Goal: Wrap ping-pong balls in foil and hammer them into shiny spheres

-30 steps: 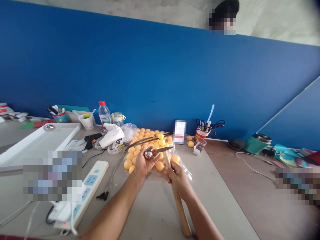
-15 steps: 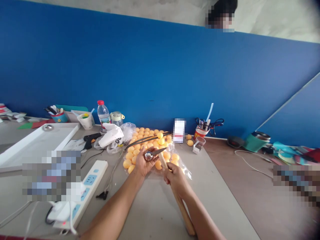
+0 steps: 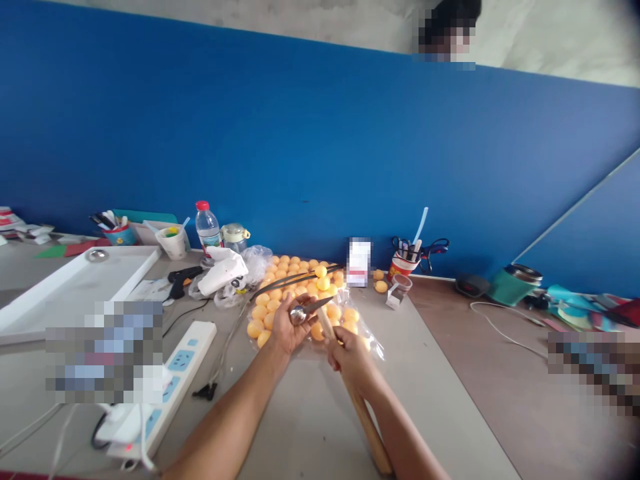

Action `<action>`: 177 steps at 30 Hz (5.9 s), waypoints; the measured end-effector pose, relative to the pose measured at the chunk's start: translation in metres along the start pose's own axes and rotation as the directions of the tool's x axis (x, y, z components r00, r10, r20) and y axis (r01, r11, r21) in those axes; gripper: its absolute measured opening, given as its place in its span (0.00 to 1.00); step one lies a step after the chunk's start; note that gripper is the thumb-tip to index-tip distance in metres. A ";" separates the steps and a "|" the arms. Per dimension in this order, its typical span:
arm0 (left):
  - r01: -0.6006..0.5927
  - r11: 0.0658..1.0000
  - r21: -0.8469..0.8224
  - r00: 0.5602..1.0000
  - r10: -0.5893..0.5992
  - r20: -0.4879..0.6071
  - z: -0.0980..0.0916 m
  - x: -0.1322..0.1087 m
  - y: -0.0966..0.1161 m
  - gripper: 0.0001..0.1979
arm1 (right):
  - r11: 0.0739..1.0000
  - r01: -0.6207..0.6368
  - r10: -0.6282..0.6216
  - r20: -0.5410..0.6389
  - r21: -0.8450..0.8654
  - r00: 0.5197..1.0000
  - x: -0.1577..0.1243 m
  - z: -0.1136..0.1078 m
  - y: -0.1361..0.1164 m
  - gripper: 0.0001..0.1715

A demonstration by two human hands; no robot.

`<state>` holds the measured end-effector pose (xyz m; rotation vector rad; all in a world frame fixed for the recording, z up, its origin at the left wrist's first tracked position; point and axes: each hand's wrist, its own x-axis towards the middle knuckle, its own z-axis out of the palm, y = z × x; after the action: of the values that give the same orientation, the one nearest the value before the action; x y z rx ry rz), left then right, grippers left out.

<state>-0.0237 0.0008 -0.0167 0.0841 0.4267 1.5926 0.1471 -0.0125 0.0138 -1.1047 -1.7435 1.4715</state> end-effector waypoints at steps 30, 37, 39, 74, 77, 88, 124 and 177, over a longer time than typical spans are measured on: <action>-0.143 0.985 -0.093 0.990 0.142 -0.015 0.007 0.003 0.007 0.16 | 0.967 0.014 -0.002 -0.048 0.256 0.999 0.003 -0.008 0.003 0.15; -0.136 0.991 -0.002 0.987 0.136 0.083 0.013 -0.002 0.001 0.10 | 0.972 0.053 -0.045 -0.039 0.228 0.998 0.003 -0.004 0.007 0.15; -0.159 0.987 0.026 0.984 0.156 0.082 0.011 0.001 0.000 0.09 | 0.978 0.062 -0.052 -0.052 0.198 0.997 0.002 -0.005 0.005 0.14; -0.250 0.900 0.357 0.968 0.228 0.104 0.005 0.002 -0.014 0.19 | 0.986 0.015 -0.034 -0.110 -0.165 0.993 -0.004 -0.009 -0.010 0.11; -0.259 0.890 0.375 0.965 0.227 0.129 0.004 0.002 -0.013 0.20 | 0.986 0.062 -0.090 -0.184 -0.153 0.979 -0.005 -0.008 -0.011 0.12; -0.266 0.854 0.447 0.964 0.234 0.127 0.003 0.001 -0.016 0.21 | 0.991 0.042 -0.061 -0.146 -0.127 0.987 -0.005 -0.007 -0.017 0.11; -0.197 0.876 0.440 0.980 0.186 0.067 0.005 0.001 -0.017 0.26 | 0.998 0.020 -0.027 -0.113 -0.059 0.993 -0.006 -0.007 -0.011 0.12; -0.202 0.899 0.389 0.963 0.109 0.247 0.008 -0.007 -0.006 0.26 | 0.812 -0.354 0.049 -0.551 -0.463 0.833 0.041 -0.088 0.055 0.13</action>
<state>-0.0149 -0.0047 -0.0095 0.6280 0.5882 1.6066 0.2146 0.0684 -0.0245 -1.8493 -1.7062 0.6493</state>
